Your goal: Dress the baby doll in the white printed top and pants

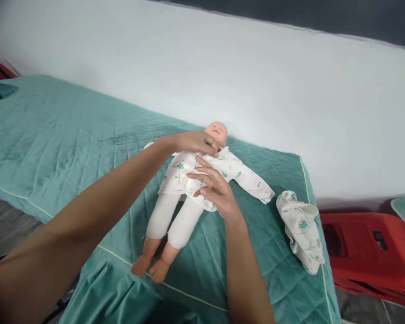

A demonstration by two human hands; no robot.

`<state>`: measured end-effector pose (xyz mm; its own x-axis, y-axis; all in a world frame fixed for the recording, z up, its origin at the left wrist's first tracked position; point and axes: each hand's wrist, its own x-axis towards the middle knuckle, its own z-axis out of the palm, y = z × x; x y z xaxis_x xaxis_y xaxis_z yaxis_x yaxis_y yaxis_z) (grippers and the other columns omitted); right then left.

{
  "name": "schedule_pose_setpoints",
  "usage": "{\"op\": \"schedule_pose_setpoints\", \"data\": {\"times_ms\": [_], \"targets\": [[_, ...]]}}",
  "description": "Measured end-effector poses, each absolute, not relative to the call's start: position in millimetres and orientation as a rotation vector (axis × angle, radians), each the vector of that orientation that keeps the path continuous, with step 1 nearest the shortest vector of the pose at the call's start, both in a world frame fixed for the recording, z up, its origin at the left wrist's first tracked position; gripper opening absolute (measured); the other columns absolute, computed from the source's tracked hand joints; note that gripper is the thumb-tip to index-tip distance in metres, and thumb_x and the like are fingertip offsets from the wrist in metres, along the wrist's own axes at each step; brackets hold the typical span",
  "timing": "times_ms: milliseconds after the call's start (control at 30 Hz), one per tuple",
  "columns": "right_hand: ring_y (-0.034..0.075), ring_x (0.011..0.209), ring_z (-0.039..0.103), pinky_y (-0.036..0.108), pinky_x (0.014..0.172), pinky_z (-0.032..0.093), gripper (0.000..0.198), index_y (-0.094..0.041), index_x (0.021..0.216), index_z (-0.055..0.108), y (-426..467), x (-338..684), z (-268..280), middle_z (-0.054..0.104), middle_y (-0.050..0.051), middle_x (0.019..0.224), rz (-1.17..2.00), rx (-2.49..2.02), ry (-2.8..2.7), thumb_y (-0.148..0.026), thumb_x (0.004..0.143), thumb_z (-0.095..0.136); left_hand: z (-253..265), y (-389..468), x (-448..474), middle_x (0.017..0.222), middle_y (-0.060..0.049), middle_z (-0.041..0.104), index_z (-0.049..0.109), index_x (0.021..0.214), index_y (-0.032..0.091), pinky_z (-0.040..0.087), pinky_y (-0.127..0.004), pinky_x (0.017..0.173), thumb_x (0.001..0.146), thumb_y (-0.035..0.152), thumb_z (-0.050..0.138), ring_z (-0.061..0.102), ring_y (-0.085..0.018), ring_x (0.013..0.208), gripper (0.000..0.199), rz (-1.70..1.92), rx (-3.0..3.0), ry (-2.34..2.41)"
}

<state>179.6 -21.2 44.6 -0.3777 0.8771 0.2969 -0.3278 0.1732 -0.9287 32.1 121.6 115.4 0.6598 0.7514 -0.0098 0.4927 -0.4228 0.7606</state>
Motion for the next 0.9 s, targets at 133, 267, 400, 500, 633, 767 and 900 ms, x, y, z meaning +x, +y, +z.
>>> {"op": "schedule_pose_setpoints", "data": {"times_ms": [133,267,400,500,633,767,900], "targets": [[0.029,0.129,0.057,0.032,0.074,0.058,0.035,-0.032,0.122,0.062,-22,181,42,0.039,0.003,0.159,1.457,-0.575,-1.384,-0.032,0.088,0.067,106,126,39,0.063,0.002,0.047,0.051,0.062,0.019,0.031,-0.029,0.062,0.071,0.024,0.063,0.044,-0.013,0.062,0.015,0.373,2.165,0.891],[0.025,0.110,0.068,0.035,0.073,0.059,0.023,-0.030,0.111,0.065,-21,185,37,0.063,0.006,0.135,1.325,-0.597,-1.283,-0.033,0.089,0.063,82,130,46,0.070,0.000,0.054,0.051,0.066,0.019,0.037,-0.030,0.067,0.074,0.016,0.058,0.050,-0.015,0.069,0.011,0.764,2.159,1.114],[0.024,0.119,0.064,0.047,0.099,0.054,0.016,-0.030,0.105,0.066,-15,188,31,0.069,0.004,0.124,0.965,-0.767,-1.202,-0.030,0.091,0.060,62,128,39,0.097,-0.005,0.066,0.059,0.085,0.019,0.044,-0.034,0.085,0.075,0.006,0.052,0.059,-0.020,0.094,0.018,1.113,2.217,1.171],[0.024,0.138,0.049,0.051,0.117,0.038,0.026,-0.029,0.118,0.064,-10,185,25,0.060,0.005,0.140,0.732,-0.917,-1.408,-0.029,0.093,0.058,53,111,22,0.103,-0.005,0.066,0.059,0.093,0.020,0.044,-0.037,0.096,0.080,0.005,0.049,0.058,-0.021,0.105,0.022,1.326,2.314,1.160],[0.023,0.151,0.029,0.052,0.125,0.022,0.042,-0.028,0.136,0.055,-6,179,17,0.041,0.005,0.158,0.458,-1.107,-1.820,-0.036,0.095,0.057,28,68,-13,0.108,-0.006,0.065,0.058,0.099,0.020,0.045,-0.037,0.099,0.091,0.013,0.046,0.058,-0.020,0.108,0.016,1.482,2.283,1.167],[0.023,0.154,0.019,0.054,0.126,0.018,0.048,-0.029,0.141,0.051,-5,176,12,0.033,0.004,0.162,0.394,-1.164,-1.936,-0.042,0.095,0.057,-9,21,-46,0.109,-0.007,0.064,0.059,0.101,0.020,0.048,-0.035,0.096,0.092,0.010,0.044,0.060,-0.018,0.107,0.020,1.582,2.069,1.247],[0.023,0.154,0.020,0.053,0.126,0.019,0.050,-0.030,0.143,0.048,-13,174,9,0.033,0.004,0.162,0.371,-1.132,-1.870,-0.040,0.095,0.058,-30,-12,-64,0.109,-0.007,0.064,0.059,0.106,0.020,0.051,-0.034,0.092,0.090,0.009,0.046,0.062,-0.017,0.104,0.024,1.411,1.993,1.322]]}}
